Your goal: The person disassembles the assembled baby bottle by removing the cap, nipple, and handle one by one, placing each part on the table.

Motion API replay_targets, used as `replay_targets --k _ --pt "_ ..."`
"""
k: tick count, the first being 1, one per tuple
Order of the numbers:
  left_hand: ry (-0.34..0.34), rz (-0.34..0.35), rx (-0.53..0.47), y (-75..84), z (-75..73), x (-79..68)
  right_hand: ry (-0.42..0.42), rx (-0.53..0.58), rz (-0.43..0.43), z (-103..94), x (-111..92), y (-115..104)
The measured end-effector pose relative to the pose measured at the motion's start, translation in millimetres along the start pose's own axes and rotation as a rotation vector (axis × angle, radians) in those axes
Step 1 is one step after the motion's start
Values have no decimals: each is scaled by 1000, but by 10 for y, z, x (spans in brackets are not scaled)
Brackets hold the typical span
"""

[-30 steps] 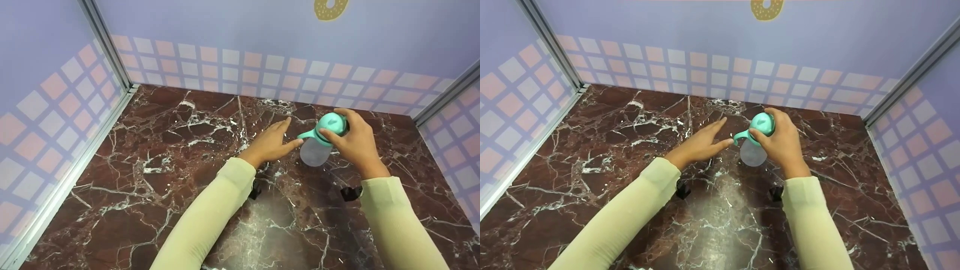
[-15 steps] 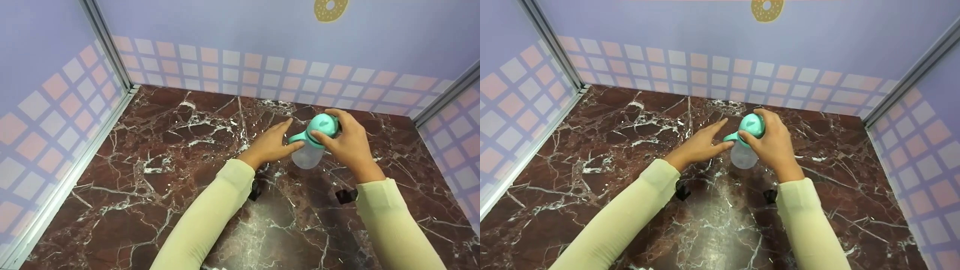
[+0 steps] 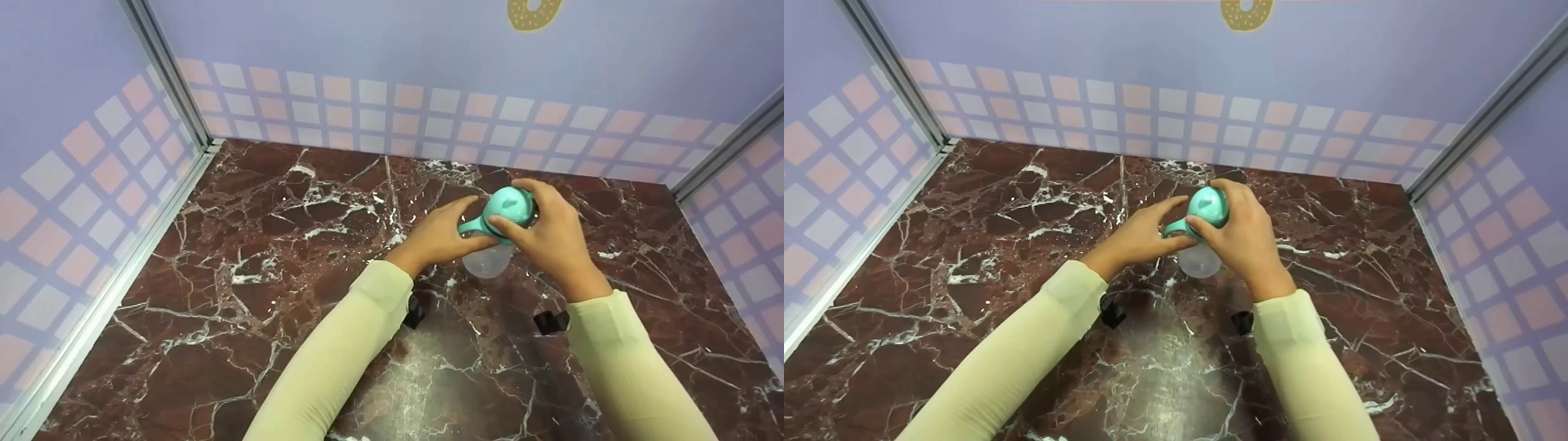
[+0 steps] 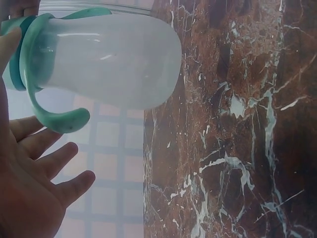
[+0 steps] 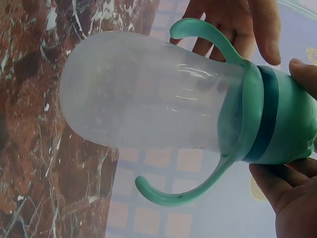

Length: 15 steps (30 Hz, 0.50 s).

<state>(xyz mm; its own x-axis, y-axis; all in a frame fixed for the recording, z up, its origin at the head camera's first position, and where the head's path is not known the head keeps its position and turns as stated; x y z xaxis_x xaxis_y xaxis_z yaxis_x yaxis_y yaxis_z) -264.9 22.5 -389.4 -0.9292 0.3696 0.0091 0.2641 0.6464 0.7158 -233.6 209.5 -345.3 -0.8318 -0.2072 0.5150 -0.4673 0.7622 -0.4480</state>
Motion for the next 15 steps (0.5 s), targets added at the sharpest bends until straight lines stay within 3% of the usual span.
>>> replay_targets --k 15 --pt "15 81 -137 -74 3 -37 -10 36 -17 116 -21 -167"
Point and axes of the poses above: each hand's wrist, its own x-axis towards the middle knuckle, its own z-axis out of the palm, y = z × x, the point moved 1 cm from there along x, towards the middle knuckle, and after that the axes turned 4 degrees about -z, right-handed, at the moved point
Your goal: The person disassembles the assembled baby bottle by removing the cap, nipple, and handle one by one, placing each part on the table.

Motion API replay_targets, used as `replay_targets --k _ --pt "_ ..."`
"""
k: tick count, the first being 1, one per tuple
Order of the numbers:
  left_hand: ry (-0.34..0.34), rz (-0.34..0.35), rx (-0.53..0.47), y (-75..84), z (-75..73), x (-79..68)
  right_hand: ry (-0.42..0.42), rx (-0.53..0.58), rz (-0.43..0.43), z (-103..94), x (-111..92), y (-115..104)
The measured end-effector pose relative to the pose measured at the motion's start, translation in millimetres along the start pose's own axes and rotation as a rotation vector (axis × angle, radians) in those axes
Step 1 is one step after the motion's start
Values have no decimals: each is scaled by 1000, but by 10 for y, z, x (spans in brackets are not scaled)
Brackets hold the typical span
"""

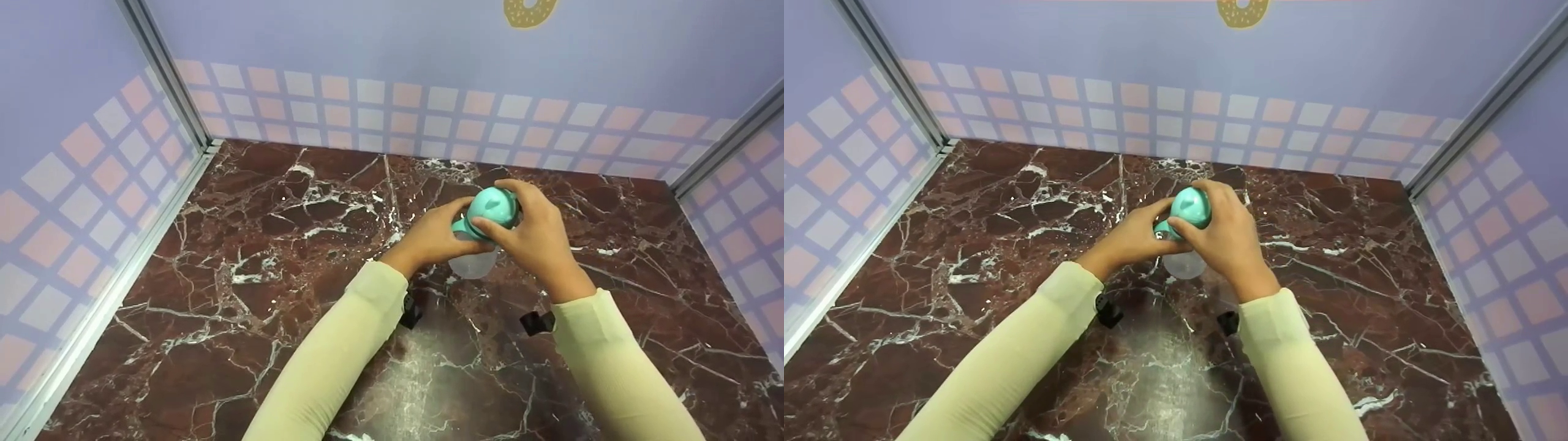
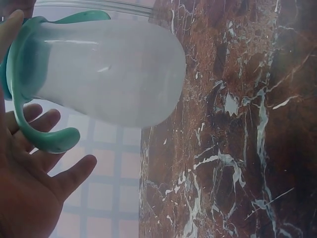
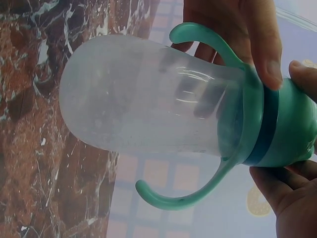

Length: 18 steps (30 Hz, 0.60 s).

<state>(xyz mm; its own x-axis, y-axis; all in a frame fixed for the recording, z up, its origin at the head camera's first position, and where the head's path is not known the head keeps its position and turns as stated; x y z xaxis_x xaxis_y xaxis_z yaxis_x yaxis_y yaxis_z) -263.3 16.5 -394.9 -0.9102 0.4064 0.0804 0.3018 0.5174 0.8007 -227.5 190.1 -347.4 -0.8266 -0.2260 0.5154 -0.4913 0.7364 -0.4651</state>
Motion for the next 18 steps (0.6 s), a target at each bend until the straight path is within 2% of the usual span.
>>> replay_targets --k 18 --pt "-1 -8 -140 -67 -31 -89 21 39 -37 123 -20 -169"
Point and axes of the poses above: each hand's wrist, its own x-axis towards the middle knuckle, its own z-axis out of the palm, y = z × x, the point moved 1 cm from there along x, towards the middle knuckle, and after that the axes turned 4 degrees about -z, right-handed, at the moved point
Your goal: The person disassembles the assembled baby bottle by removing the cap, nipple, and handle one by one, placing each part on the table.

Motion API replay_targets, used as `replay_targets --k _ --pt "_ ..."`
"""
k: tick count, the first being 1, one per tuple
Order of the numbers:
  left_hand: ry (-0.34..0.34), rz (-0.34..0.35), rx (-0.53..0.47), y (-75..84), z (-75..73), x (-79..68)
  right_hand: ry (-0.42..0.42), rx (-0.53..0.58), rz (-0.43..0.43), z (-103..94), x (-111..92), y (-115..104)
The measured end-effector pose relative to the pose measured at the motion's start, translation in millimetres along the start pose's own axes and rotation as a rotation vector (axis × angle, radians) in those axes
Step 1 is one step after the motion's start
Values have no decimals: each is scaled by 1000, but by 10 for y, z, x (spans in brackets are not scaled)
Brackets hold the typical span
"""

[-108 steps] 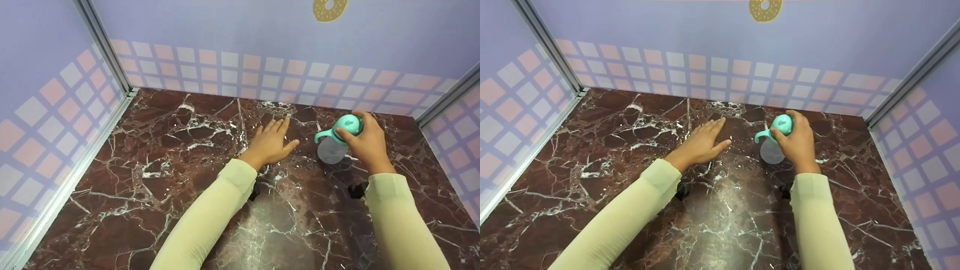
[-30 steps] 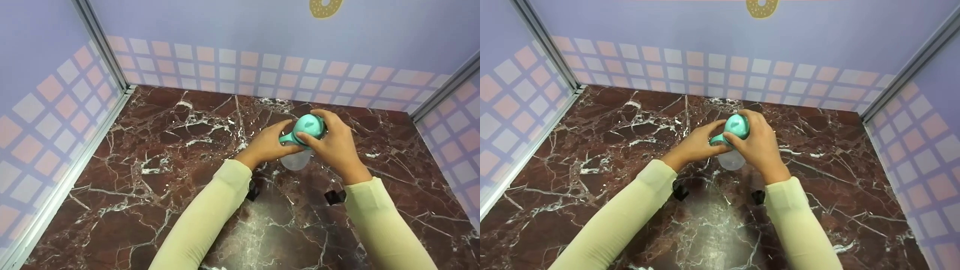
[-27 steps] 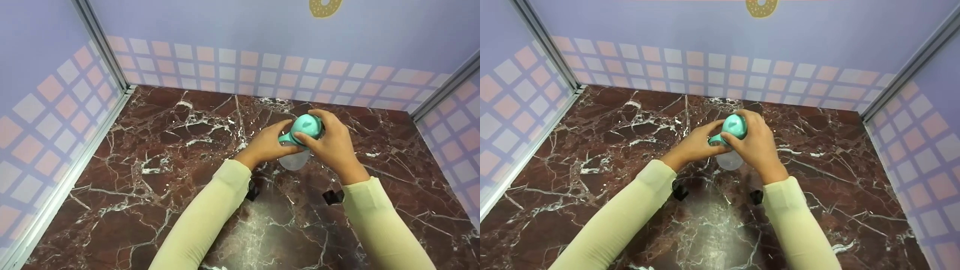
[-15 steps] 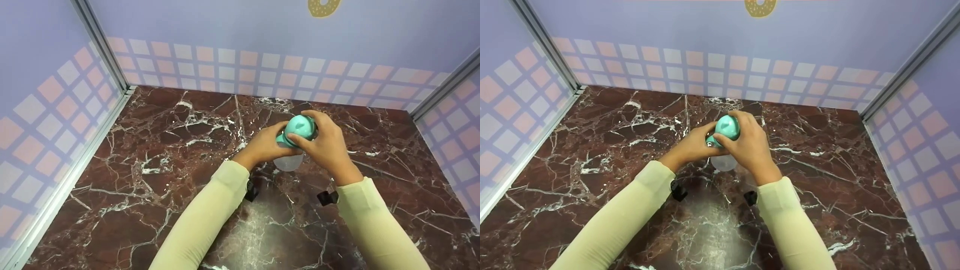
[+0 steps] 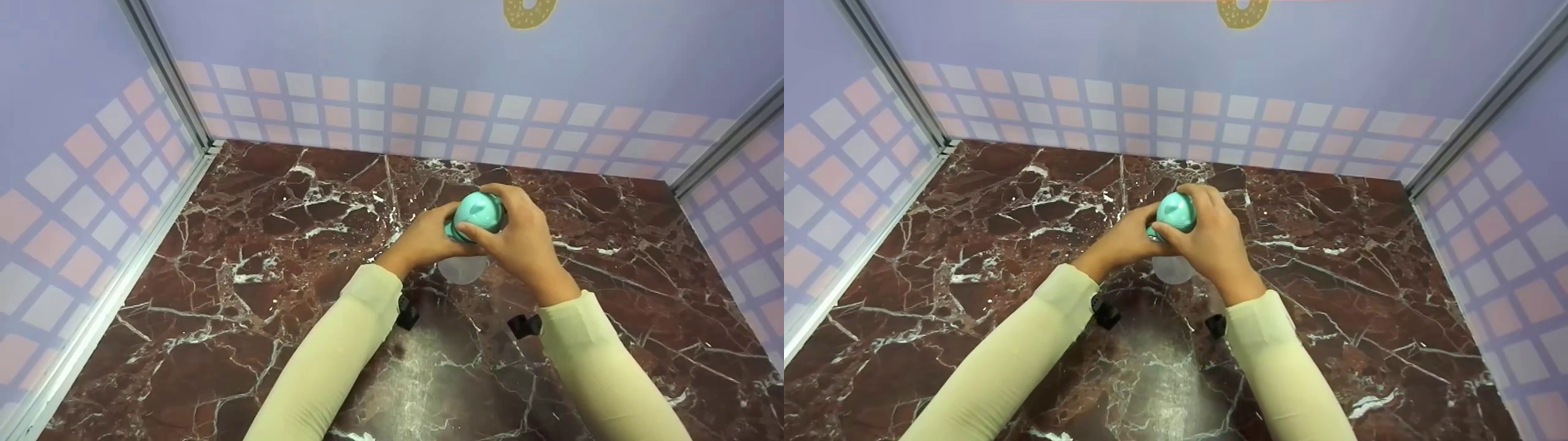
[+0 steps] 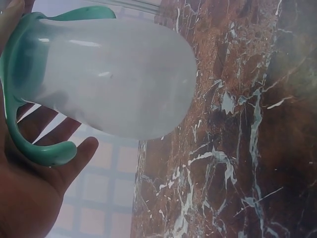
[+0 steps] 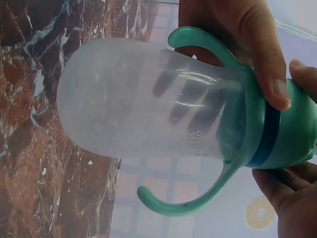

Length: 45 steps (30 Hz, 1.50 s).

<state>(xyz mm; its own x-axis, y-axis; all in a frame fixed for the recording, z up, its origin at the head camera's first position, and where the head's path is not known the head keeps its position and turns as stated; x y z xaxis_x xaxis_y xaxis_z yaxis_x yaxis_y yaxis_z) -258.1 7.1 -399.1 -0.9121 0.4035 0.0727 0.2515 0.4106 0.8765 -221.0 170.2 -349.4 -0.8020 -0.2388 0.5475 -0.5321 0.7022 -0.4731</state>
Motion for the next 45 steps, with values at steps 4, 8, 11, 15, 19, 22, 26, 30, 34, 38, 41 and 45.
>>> replay_targets --k 4,8,11,15,19,22,26,30,34,38,41,45 --pt "-12 6 -58 -27 -20 -15 0 3 -9 26 2 -23" --pt "-18 10 -84 -52 -34 -26 5 3 -11 44 -6 -39" --pt "-24 16 -98 -66 -46 -36 6 5 -14 56 -11 -57" --pt "-28 32 -112 -86 -62 -44 5 14 -15 75 -12 -83" --pt "-26 43 -114 -104 -67 -41 6 23 -16 97 -17 -87" --pt "-25 40 -110 -116 -73 -48 6 30 -19 115 -29 -82" --pt "-27 28 -102 -139 -79 -56 3 36 -19 134 -42 -77" --pt "-27 25 -110 -153 -87 -63 -1 42 -19 142 -48 -75" --pt "-33 33 -111 -176 -93 -64 -4 64 -16 145 -54 -66" --pt "-48 44 -118 -206 -100 -71 -11 119 1 149 -58 -37" --pt "-66 55 -132 -224 -109 -85 -37 190 31 160 -59 -7" --pt "-93 59 -142 -241 -125 -101 -83 289 92 178 -60 12"
Point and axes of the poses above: each hand's wrist, its own x-axis towards the middle knuckle, its own z-axis out of the palm, y = z × x, the point moved 1 cm from there along x, towards the middle knuckle, and after that the axes turned 4 degrees about -z, right-handed, at the moved point
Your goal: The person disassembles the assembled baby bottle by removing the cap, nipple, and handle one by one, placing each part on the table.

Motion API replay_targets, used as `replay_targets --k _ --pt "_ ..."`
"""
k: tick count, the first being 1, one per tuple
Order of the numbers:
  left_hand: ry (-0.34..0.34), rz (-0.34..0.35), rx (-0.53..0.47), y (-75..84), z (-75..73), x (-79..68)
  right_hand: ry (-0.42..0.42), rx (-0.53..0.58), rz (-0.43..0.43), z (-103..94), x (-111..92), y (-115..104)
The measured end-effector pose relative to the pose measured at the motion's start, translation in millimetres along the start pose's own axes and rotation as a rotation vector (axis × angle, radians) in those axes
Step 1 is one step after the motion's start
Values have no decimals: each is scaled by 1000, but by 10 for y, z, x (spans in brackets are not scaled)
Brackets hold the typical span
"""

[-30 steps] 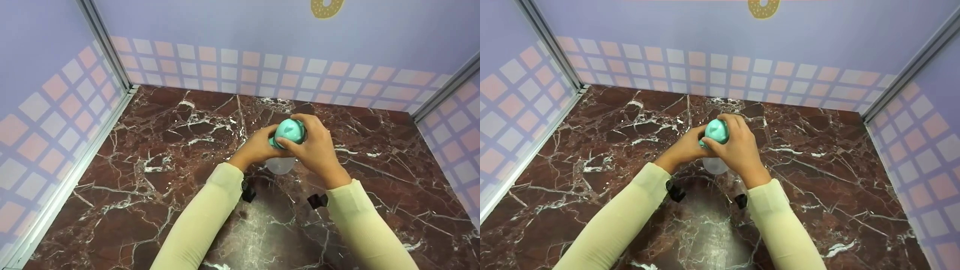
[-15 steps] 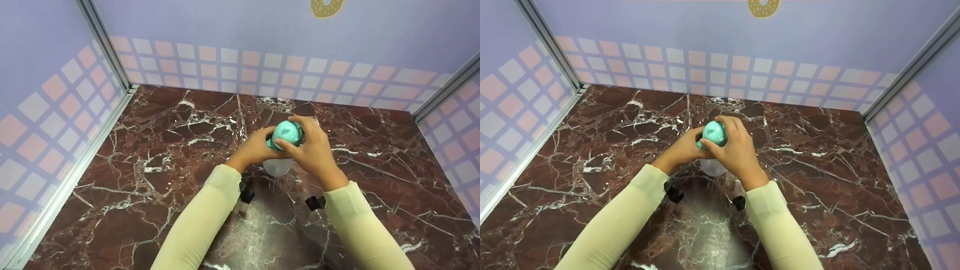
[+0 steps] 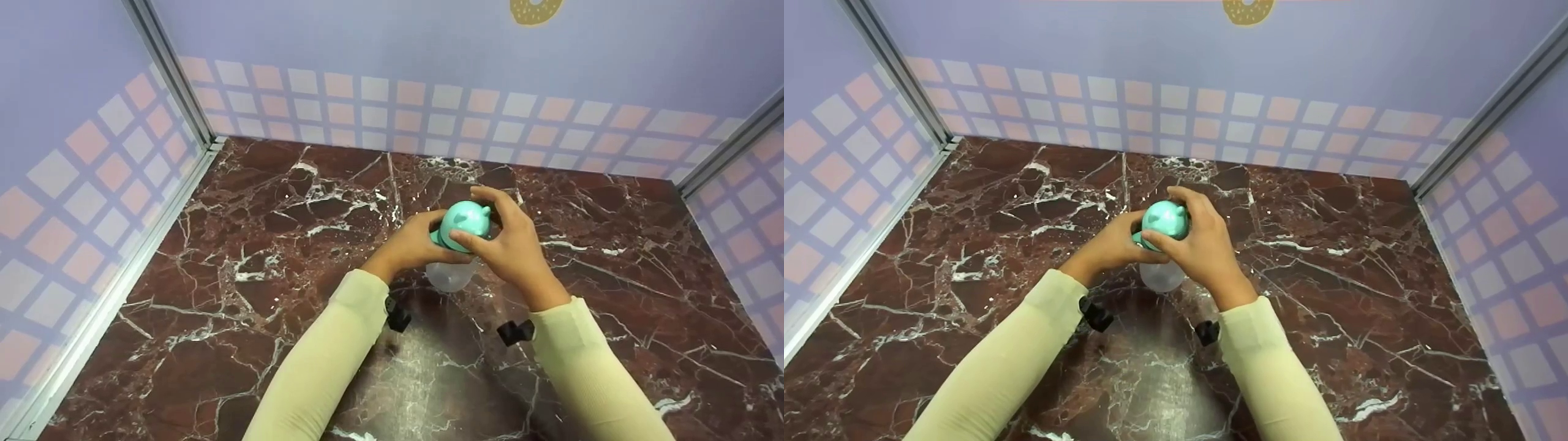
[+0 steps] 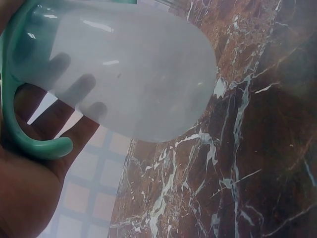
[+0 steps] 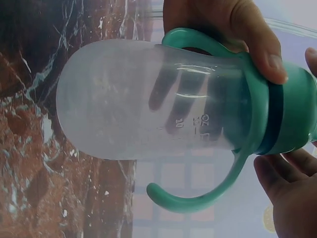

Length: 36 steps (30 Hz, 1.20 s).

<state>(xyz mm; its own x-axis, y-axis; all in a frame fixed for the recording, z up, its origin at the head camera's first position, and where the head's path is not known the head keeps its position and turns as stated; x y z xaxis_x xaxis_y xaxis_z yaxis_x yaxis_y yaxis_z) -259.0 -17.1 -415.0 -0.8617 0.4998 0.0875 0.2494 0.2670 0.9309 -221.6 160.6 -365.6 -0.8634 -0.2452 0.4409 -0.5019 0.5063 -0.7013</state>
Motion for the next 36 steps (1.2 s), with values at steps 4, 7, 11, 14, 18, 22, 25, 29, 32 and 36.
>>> replay_targets --k 4,7,11,14,18,22,25,29,32,36 --pt "-16 -19 -4 4 -9 -15 -24 62 54 22 -6 11" --pt "-16 -29 5 4 -9 -17 -34 75 81 43 -11 16" --pt "-1 -32 11 -5 1 -18 -30 70 115 70 -20 3" --pt "22 -36 9 -14 13 -25 -19 79 136 94 -23 -6" --pt "60 -46 14 -18 17 -34 2 101 152 127 -19 -12" --pt "73 -35 34 -15 11 -35 14 101 152 144 -23 -12" --pt "67 -26 39 -8 9 -41 20 91 145 149 -30 -14" --pt "56 -17 21 -5 14 -52 33 79 128 149 -47 -21" --pt "48 -4 3 -10 21 -56 51 74 111 144 -60 -25" --pt "39 18 -15 -10 23 -49 72 82 96 133 -72 -32"
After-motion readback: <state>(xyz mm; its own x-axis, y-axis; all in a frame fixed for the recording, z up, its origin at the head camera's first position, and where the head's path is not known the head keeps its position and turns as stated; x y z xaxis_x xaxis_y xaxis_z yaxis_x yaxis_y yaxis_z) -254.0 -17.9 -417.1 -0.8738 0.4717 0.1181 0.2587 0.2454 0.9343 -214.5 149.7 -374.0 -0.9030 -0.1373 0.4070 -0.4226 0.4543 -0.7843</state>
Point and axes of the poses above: each hand's wrist, its own x-axis towards the middle knuckle, its own z-axis out of the palm, y = z × x, the point moved 1 cm from there along x, towards the middle knuckle, and after that the axes turned 4 degrees about -z, right-handed, at the moved point
